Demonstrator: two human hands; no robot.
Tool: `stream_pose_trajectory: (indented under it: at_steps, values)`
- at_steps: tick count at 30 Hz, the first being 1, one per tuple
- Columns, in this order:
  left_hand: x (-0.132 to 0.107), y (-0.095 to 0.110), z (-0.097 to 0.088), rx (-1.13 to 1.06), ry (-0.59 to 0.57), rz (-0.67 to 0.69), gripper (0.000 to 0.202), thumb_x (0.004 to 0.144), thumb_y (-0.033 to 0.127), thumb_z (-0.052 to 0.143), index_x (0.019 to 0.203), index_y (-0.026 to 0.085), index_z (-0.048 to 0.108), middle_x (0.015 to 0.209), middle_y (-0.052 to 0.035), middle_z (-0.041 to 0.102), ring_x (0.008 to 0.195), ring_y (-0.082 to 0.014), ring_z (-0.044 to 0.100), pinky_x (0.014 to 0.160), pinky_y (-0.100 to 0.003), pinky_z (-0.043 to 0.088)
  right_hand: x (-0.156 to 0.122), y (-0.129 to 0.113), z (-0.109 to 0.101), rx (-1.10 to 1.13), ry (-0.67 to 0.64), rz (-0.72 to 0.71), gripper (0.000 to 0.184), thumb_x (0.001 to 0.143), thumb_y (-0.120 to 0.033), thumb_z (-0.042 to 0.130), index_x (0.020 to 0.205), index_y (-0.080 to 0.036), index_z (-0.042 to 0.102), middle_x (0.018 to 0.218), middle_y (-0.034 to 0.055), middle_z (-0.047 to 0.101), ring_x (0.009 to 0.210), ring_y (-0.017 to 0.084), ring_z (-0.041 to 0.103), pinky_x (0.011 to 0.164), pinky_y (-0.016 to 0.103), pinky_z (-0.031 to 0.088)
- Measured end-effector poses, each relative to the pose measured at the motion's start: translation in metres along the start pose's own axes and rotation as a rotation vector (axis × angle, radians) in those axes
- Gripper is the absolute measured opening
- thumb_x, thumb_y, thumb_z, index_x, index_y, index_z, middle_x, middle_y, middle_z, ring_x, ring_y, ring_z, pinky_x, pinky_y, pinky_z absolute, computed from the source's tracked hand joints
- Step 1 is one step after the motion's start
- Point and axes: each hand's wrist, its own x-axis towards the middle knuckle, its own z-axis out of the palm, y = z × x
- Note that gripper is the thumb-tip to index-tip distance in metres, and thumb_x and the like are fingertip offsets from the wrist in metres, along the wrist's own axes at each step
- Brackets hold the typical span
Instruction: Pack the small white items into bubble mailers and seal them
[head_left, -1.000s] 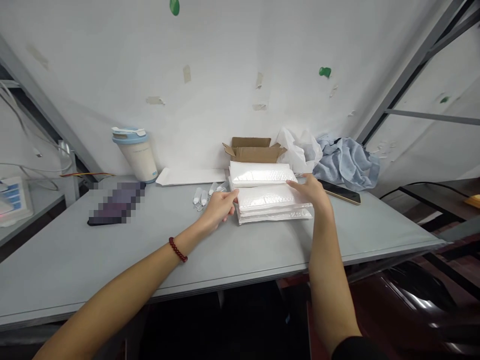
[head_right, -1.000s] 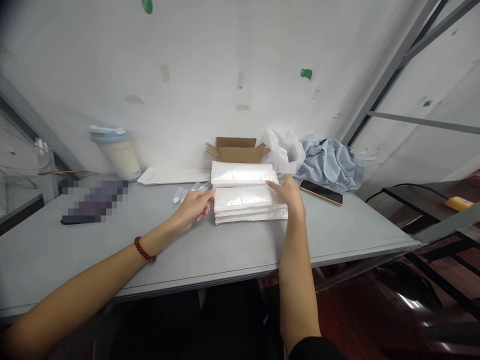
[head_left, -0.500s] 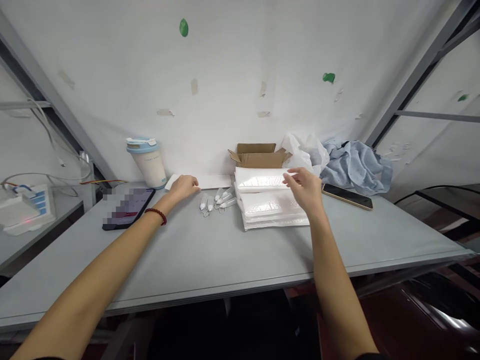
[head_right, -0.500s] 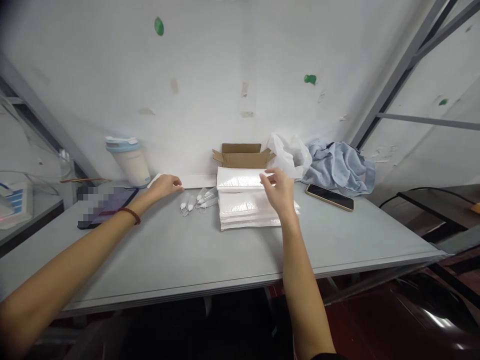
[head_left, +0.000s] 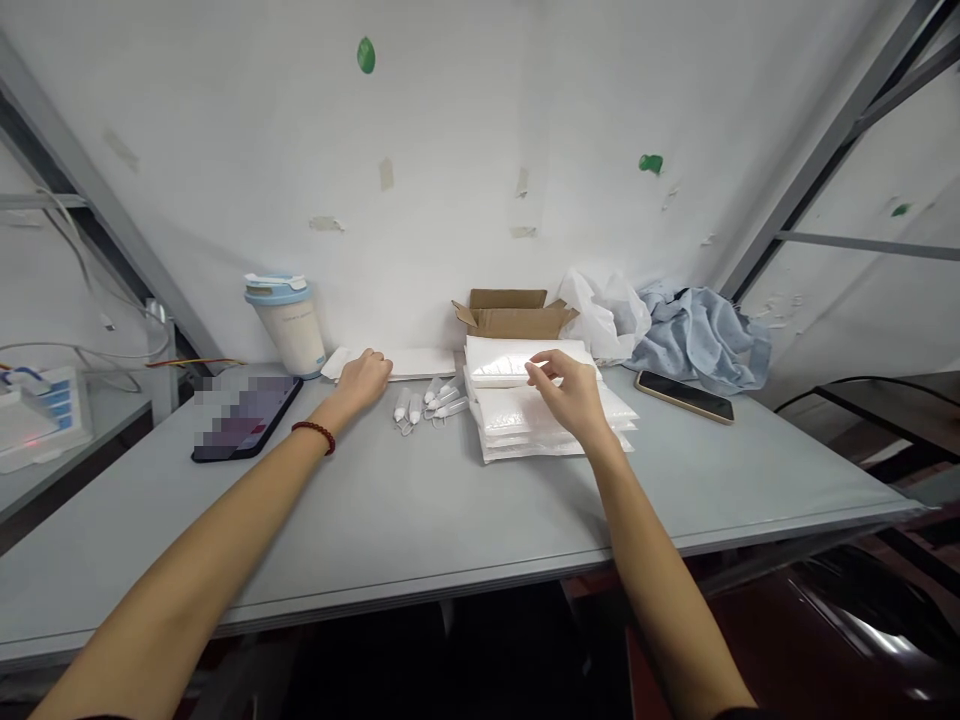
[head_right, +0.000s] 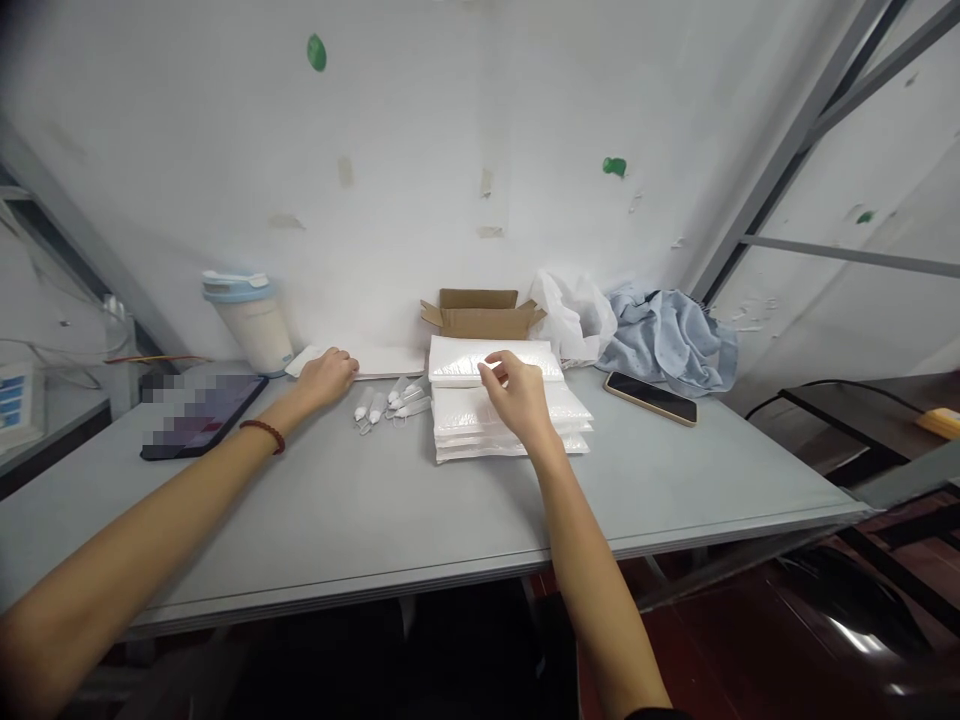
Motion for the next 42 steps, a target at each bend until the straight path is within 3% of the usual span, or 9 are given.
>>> stream_pose_trajectory:
  at_steps: [4,10,17,21,26,28,35,39,42]
  values:
    - [-0.003,0.001,-0.004,-0.031,0.078,-0.063,0.029,0.083,0.013,0.037,0.083,0.014,0.066,0.091,-0.0168,0.064,0.093,-0.0282,0.054,0.065,-0.034,0.038,-0.005,-0.008,0.011,-0.018,-0.057,-0.049,0.019,0.086,-0.039,0.05,0.089,-0.023,0.06,0.067,0.0006,0.066,0.066,0.018,0.062,0.062,0.028,0.044]
    - [-0.026,0.008,-0.015,-0.21,0.449,-0.231,0.021,0.084,0.019,0.04,0.085,0.016,0.061,0.09,-0.0123,0.062,0.092,-0.026,0.055,0.075,-0.034,0.04,-0.011,-0.011,0.028,-0.153,-0.061,-0.236,0.012,0.086,-0.028,0.05,0.093,-0.022,0.058,0.072,0.0024,0.067,0.07,0.021,0.063,0.069,0.032,0.044]
    - [-0.051,0.014,-0.033,-0.376,0.693,-0.287,0.01,0.084,0.02,0.044,0.081,0.019,0.053,0.085,-0.0077,0.058,0.086,-0.022,0.054,0.078,-0.033,0.042,-0.015,-0.011,0.04,-0.319,0.036,-0.507,0.018,0.085,-0.015,0.048,0.1,-0.021,0.056,0.092,0.0089,0.065,0.085,0.024,0.06,0.073,0.038,0.047]
    - [-0.058,0.034,-0.049,-0.368,0.871,-0.088,0.009,0.084,0.016,0.046,0.081,0.019,0.053,0.084,-0.0069,0.058,0.084,-0.0199,0.054,0.078,-0.033,0.044,-0.022,-0.02,0.042,-0.439,0.17,-0.696,0.024,0.087,-0.011,0.044,0.106,-0.018,0.057,0.097,0.0126,0.064,0.089,0.025,0.057,0.075,0.038,0.049]
    - [-0.064,0.07,-0.058,-0.247,1.074,0.368,0.008,0.083,0.012,0.052,0.085,0.019,0.055,0.082,-0.0061,0.059,0.077,-0.017,0.054,0.07,-0.03,0.047,-0.04,-0.037,0.053,-0.499,0.314,-1.042,0.028,0.086,-0.006,0.049,0.11,-0.019,0.056,0.103,0.0096,0.062,0.096,0.022,0.055,0.082,0.035,0.048]
    - [-0.066,0.082,-0.058,-0.209,1.132,0.494,0.01,0.082,0.009,0.053,0.086,0.019,0.054,0.081,-0.006,0.059,0.076,-0.0163,0.054,0.069,-0.029,0.047,-0.045,-0.042,0.058,-0.528,0.338,-1.071,0.026,0.086,-0.006,0.051,0.11,-0.017,0.056,0.104,0.0097,0.062,0.1,0.021,0.054,0.085,0.035,0.045]
    - [-0.068,0.094,-0.054,-0.159,1.039,0.566,0.009,0.083,0.011,0.053,0.083,0.019,0.058,0.08,-0.005,0.063,0.078,-0.0163,0.058,0.07,-0.029,0.046,-0.037,-0.032,0.062,-0.808,0.253,-0.727,0.023,0.084,-0.002,0.042,0.072,-0.017,0.053,0.071,0.0057,0.054,0.067,0.019,0.046,0.07,0.033,0.037]
    - [-0.063,0.079,-0.056,-0.431,0.917,0.209,0.013,0.083,0.023,0.052,0.086,0.018,0.063,0.096,-0.0097,0.066,0.095,-0.0226,0.058,0.084,-0.039,0.044,-0.031,-0.024,0.058,-0.868,0.271,-0.638,0.024,0.075,0.004,0.043,0.068,-0.018,0.05,0.069,0.0056,0.05,0.064,0.02,0.041,0.061,0.031,0.031]
    - [-0.058,0.062,-0.057,-0.927,0.693,-0.156,0.031,0.076,0.029,0.055,0.102,0.014,0.063,0.106,-0.0124,0.065,0.1,-0.0255,0.058,0.086,-0.042,0.044,-0.031,-0.024,0.057,-0.857,0.271,-0.605,0.026,0.071,0.006,0.042,0.068,-0.018,0.05,0.072,0.0067,0.051,0.065,0.02,0.039,0.059,0.03,0.029]
